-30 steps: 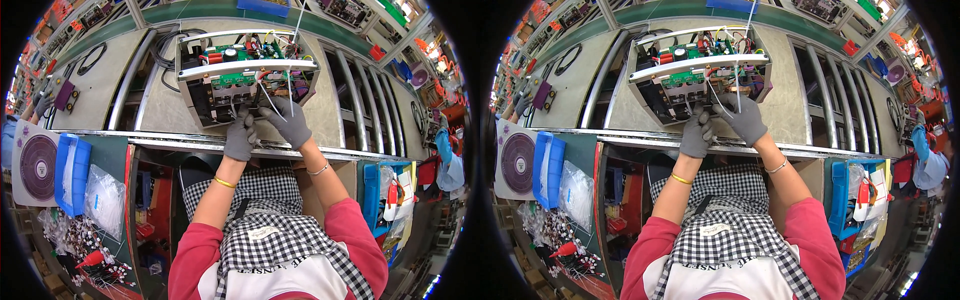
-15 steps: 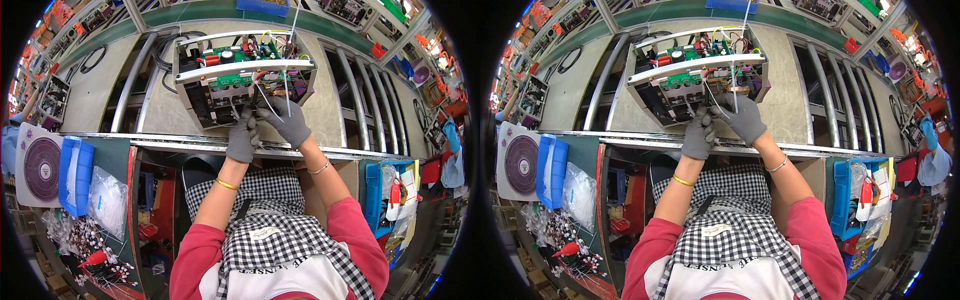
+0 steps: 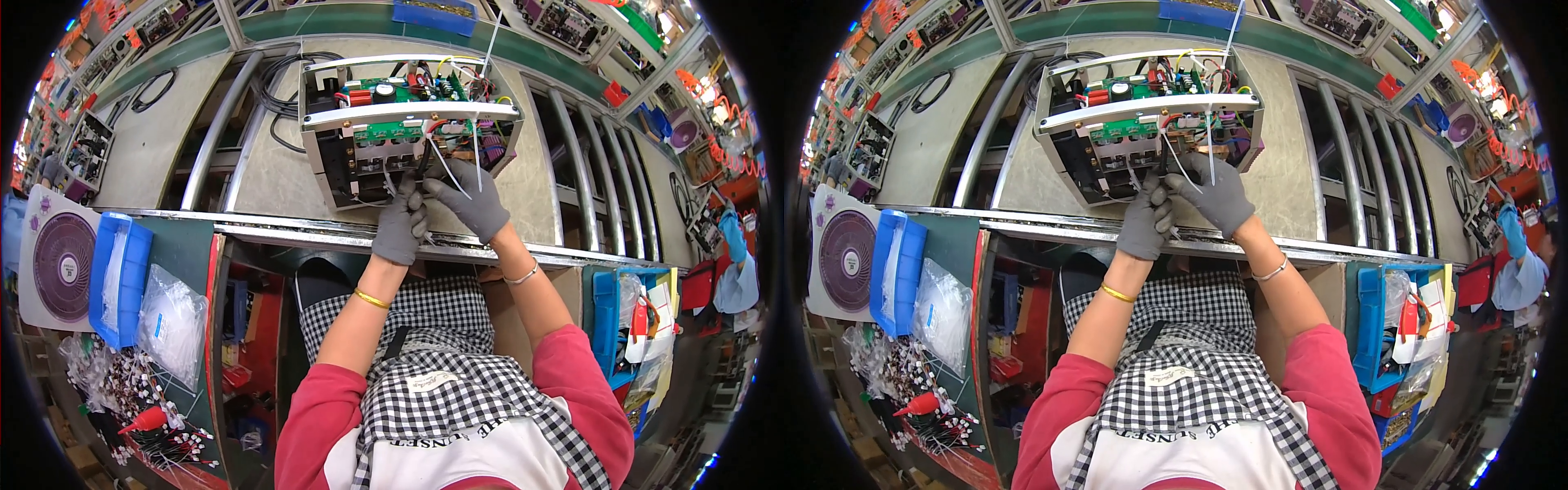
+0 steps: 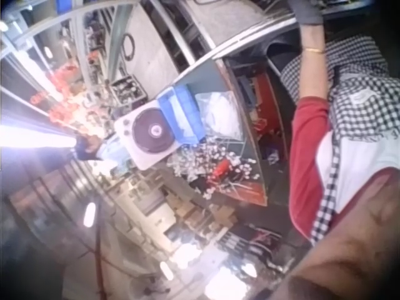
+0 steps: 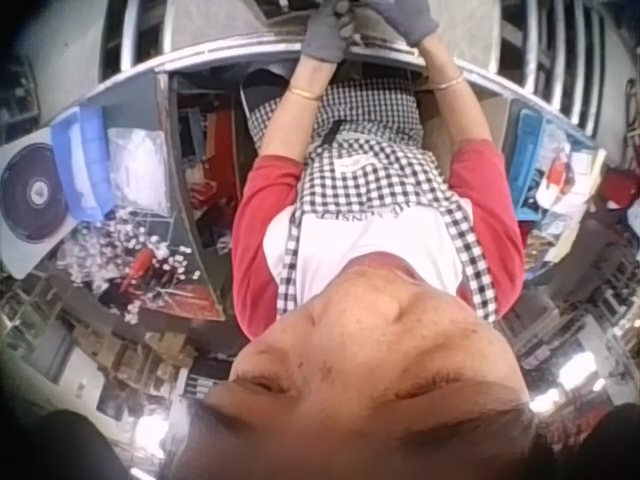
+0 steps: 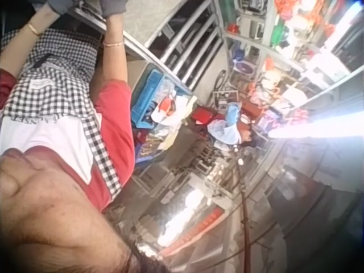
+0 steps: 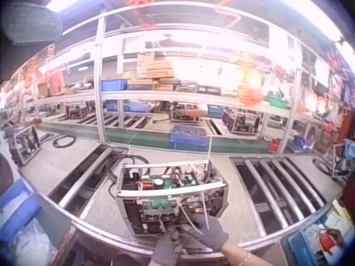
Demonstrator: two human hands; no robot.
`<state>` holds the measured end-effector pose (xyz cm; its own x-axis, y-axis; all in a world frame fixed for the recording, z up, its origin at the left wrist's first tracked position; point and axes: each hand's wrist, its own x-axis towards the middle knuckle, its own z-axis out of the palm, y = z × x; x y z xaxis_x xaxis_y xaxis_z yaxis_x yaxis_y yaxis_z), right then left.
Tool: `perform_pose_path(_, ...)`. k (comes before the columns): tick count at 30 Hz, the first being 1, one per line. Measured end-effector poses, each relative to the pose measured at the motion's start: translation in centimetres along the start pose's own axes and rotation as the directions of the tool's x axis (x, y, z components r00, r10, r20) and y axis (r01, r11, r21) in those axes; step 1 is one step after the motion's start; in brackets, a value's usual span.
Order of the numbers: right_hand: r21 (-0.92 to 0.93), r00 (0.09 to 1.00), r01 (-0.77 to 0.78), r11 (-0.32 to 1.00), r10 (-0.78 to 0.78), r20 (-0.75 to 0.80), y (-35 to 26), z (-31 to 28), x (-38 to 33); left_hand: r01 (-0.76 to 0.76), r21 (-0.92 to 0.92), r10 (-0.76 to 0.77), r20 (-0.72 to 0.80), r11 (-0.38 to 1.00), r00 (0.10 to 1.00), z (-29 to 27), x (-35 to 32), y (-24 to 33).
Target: Assembling an electronic device by connecting wires to a circuit board and securing them with zip ties on an assembly line.
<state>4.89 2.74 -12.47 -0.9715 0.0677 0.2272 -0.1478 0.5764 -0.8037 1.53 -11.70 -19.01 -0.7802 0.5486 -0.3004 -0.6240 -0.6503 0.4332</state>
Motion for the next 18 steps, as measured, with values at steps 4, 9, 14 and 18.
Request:
perform_pose_path(4,0.006,1.0,-0.002,1.0,0.002,0.026,0.1,-0.1,0.2,-0.027,0.057,0.029,-0.043,0.998,0.999,0.7,-0.3,-0.1)
perform_pose_path(9,0.059,0.99,-0.061,0.996,0.053,0.131,-1.1,-0.8,0.5,-0.056,0.121,0.061,-0.04,0.991,0.997,-0.2,-0.1,-0.4)
perform_pose_path(14,-0.137,0.99,0.129,0.982,-0.12,0.067,-1.3,-0.6,-0.1,-0.07,0.331,0.093,-0.053,0.941,0.994,0.5,-1.9,0.7)
perform_pose_path(18,-0.071,0.996,0.086,0.994,-0.084,0.041,-1.8,-0.1,-1.3,-0.07,0.43,0.083,-0.011,0.9,0.997,0.7,-1.6,1.2)
